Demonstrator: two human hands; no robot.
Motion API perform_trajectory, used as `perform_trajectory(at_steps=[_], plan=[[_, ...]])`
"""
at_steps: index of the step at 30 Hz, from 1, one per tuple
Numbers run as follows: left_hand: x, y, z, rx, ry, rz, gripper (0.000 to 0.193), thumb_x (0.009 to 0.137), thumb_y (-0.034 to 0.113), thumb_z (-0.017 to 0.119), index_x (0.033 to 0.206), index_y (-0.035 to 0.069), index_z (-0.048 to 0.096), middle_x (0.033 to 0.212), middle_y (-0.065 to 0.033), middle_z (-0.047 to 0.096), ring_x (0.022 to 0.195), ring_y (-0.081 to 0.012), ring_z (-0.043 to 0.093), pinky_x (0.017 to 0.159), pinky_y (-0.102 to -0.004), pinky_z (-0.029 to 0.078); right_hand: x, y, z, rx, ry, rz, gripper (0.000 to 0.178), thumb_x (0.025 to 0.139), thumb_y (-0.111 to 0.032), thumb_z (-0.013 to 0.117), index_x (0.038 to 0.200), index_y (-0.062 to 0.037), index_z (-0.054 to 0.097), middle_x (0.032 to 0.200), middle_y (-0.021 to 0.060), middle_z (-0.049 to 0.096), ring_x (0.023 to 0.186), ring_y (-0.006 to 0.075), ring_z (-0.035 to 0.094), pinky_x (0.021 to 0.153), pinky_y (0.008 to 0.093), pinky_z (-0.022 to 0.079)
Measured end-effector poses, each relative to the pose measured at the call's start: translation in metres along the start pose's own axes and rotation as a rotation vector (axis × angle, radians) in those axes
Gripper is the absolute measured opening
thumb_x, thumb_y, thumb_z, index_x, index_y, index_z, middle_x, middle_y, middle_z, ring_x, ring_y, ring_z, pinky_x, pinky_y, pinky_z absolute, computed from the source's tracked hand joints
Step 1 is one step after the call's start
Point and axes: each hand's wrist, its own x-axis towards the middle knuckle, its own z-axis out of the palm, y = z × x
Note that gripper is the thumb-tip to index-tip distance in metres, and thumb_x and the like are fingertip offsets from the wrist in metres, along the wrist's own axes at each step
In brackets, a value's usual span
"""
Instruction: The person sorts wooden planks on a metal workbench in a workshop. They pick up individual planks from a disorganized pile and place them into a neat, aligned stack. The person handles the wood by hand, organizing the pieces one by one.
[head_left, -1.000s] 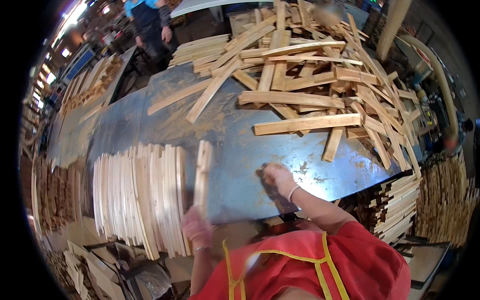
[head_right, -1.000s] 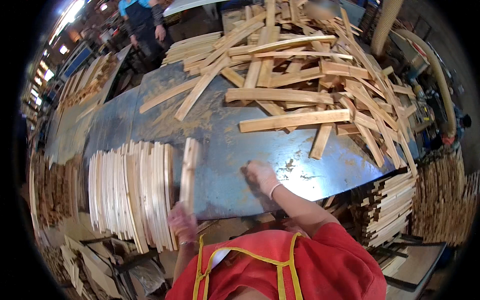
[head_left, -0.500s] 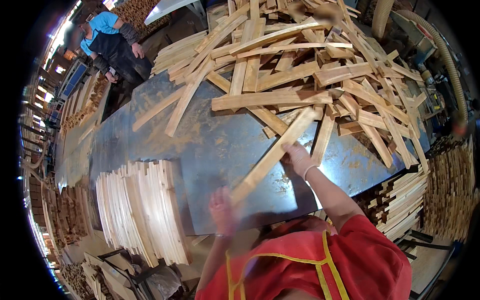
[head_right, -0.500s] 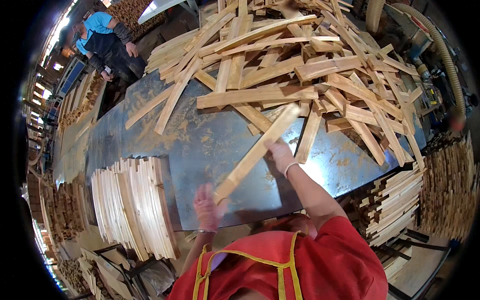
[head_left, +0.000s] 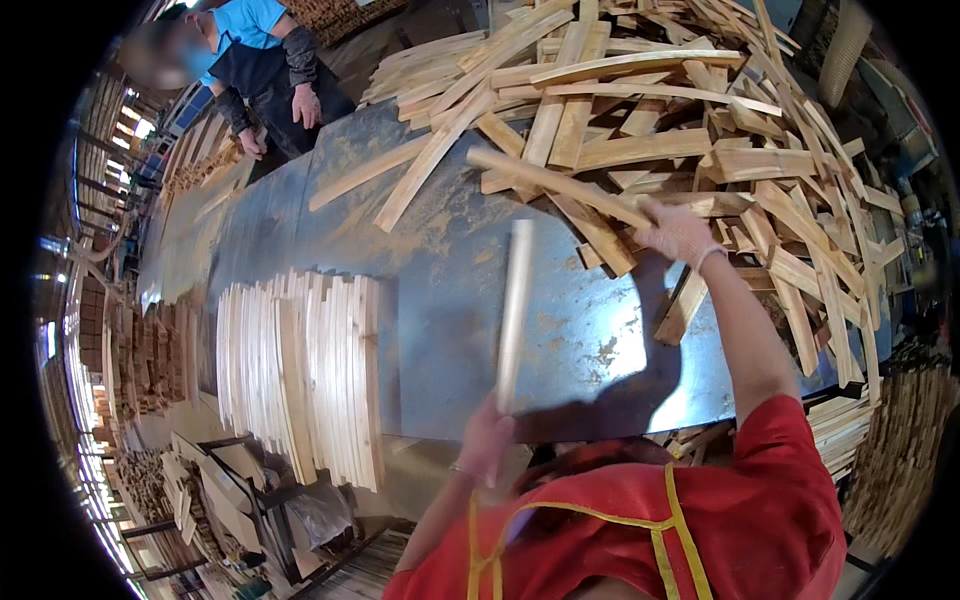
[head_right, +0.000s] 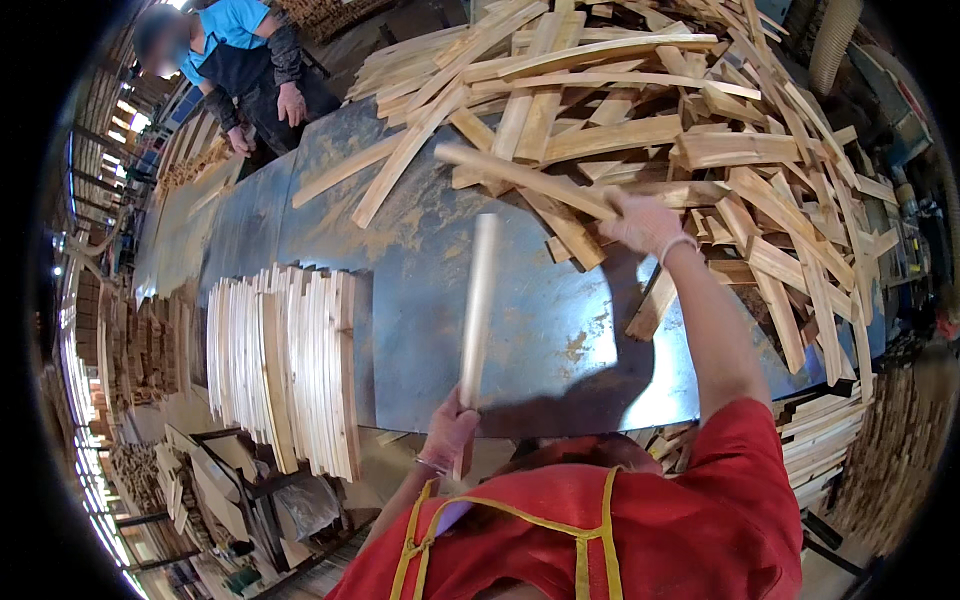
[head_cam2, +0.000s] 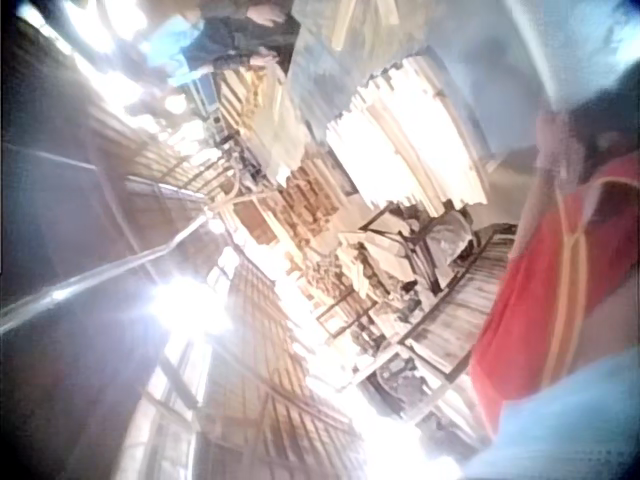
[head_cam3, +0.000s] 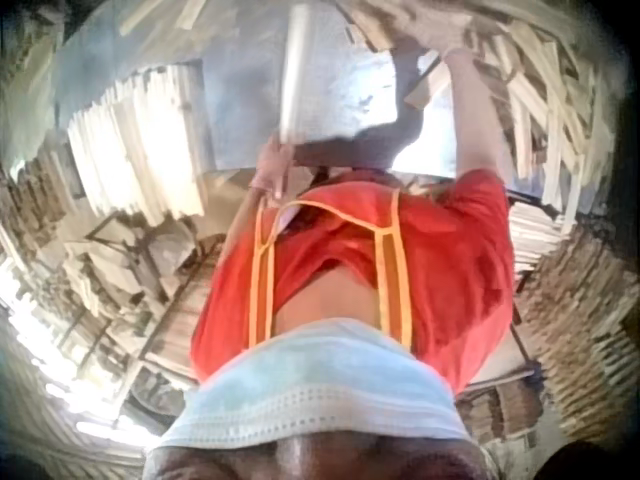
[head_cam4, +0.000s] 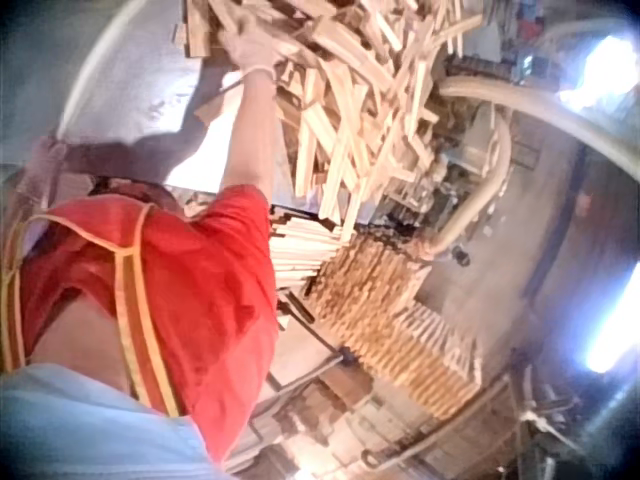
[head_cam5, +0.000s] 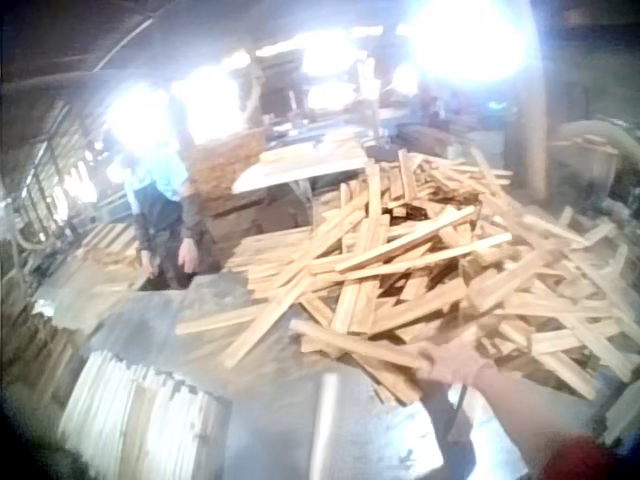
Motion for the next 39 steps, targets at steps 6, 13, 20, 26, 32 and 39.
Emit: perform_trajectory(at_steps=[6, 13, 20, 26, 32, 39], plan=[[0.003, -0.076, -0.033, -0.974, -0.247, -0.110, 0.045, 0.096, 0.011, 0.064, 0.139, 0.001, 0.062, 0.110, -0.0096, 0.076, 0.090, -0.0232, 0.074, 0.080, -0.0395, 0.063, -0.094, -0.073, 0.182, 1.537, -0.461, 0.287, 0.047, 0.099, -0.047, 0.079, 0.119, -0.0051, 0.073, 0.101, 0.0048, 0.074, 0.089, 0.0158, 0.069, 0.079, 0.0342, 0.059], [-0.014, -0.034, -0.054, -0.941, -0.270, 0.018, 0.046, 0.099, 0.011, 0.068, 0.144, 0.008, 0.058, 0.114, -0.0079, 0.072, 0.105, -0.0198, 0.070, 0.087, -0.0369, 0.060, -0.150, -0.207, 0.263, 0.599, -0.871, -0.139, 0.049, 0.108, -0.049, 0.061, 0.124, -0.0044, 0.073, 0.102, 0.0081, 0.076, 0.092, 0.0174, 0.071, 0.080, 0.0352, 0.057], [-0.021, -0.116, -0.108, -0.125, 0.197, 0.248, 0.055, 0.089, 0.025, 0.078, 0.137, 0.004, 0.061, 0.109, -0.0110, 0.070, 0.095, -0.0248, 0.068, 0.081, -0.0413, 0.056, -0.142, -0.185, 0.214, 1.068, -0.349, 0.109, 0.035, 0.104, -0.039, 0.069, 0.112, -0.0059, 0.071, 0.091, 0.0077, 0.071, 0.075, 0.0197, 0.067, 0.071, 0.0338, 0.056], [-0.035, -0.159, -0.154, 0.812, 0.896, 0.066, 0.075, 0.094, 0.046, 0.079, 0.153, 0.005, 0.056, 0.142, -0.0225, 0.067, 0.130, -0.0393, 0.063, 0.113, -0.0508, 0.048, -0.119, -0.060, 0.159, 1.840, 0.184, 0.393, 0.025, 0.101, -0.032, 0.074, 0.103, -0.0077, 0.066, 0.089, 0.0077, 0.070, 0.072, 0.0211, 0.067, 0.066, 0.0347, 0.058], [-0.003, -0.091, -0.124, 0.861, 0.694, 0.260, 0.079, 0.088, 0.035, 0.078, 0.157, 0.006, 0.051, 0.157, -0.0188, 0.057, 0.145, -0.0418, 0.052, 0.123, -0.0500, 0.038, -0.042, 0.102, 0.053, 1.752, 0.648, 0.057, 0.039, 0.099, -0.045, 0.074, 0.117, -0.0124, 0.065, 0.100, 0.0077, 0.068, 0.095, 0.0233, 0.064, 0.081, 0.0406, 0.055], [0.018, 0.016, -0.022, 0.606, 0.537, 0.658, 0.088, 0.078, 0.020, 0.088, 0.156, 0.005, 0.050, 0.156, -0.0282, 0.053, 0.143, -0.0460, 0.052, 0.120, -0.0520, 0.043, -0.042, -0.024, 0.049, 1.476, 0.708, 0.194, 0.029, 0.106, -0.030, 0.065, 0.118, -0.0031, 0.062, 0.094, 0.0072, 0.066, 0.082, 0.0214, 0.061, 0.076, 0.0387, 0.054]])
